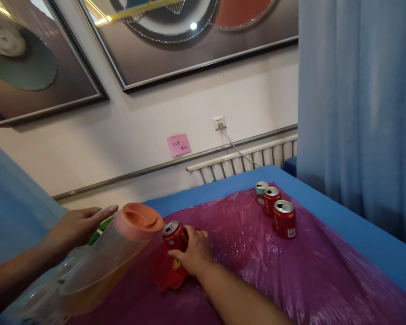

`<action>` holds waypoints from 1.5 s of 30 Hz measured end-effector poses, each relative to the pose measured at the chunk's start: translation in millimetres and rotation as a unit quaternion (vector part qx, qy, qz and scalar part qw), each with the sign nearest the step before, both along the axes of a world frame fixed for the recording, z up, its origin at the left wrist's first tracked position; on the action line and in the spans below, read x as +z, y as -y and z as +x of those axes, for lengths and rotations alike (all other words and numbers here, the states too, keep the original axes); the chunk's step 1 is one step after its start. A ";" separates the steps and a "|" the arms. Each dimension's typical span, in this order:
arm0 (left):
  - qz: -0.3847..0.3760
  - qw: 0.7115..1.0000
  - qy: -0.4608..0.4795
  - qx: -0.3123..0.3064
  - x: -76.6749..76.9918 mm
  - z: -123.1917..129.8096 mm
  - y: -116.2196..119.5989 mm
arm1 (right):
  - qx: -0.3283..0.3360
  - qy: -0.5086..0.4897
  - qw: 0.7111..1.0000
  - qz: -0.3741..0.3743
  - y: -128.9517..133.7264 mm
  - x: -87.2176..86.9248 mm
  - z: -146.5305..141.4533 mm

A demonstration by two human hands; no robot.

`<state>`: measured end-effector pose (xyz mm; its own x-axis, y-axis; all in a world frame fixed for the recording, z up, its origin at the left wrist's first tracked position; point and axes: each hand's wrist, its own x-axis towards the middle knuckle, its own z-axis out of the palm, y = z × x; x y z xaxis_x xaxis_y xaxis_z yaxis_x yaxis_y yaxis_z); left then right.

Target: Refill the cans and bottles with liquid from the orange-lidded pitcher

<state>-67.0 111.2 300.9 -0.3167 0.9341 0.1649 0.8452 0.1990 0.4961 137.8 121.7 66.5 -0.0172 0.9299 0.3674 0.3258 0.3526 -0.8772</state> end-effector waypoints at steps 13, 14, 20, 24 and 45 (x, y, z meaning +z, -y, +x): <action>-0.004 1.000 0.001 0.003 2.3 4.0 1.3 | -0.001 0.006 1.000 -0.001 0.4 -0.6 -0.4; -0.004 1.000 0.002 0.004 2.3 3.9 1.0 | -0.001 0.008 1.000 -0.001 0.3 -0.6 -0.5; -0.002 1.000 0.008 0.008 1.4 2.7 1.3 | -0.004 0.008 1.000 0.000 0.9 -1.3 -0.4; -0.002 1.000 0.014 0.011 0.7 2.7 2.1 | -0.003 0.007 1.000 0.001 0.8 -2.2 -0.3; -0.014 1.000 -0.006 0.002 2.0 8.7 1.2 | 0.003 -0.004 1.000 0.005 -0.6 -2.8 0.4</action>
<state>-58.3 110.0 302.9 -0.3190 0.9370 0.1422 0.8501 0.2165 0.4801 138.2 122.3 63.7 -0.0197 0.9263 0.3762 0.3161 0.3627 -0.8766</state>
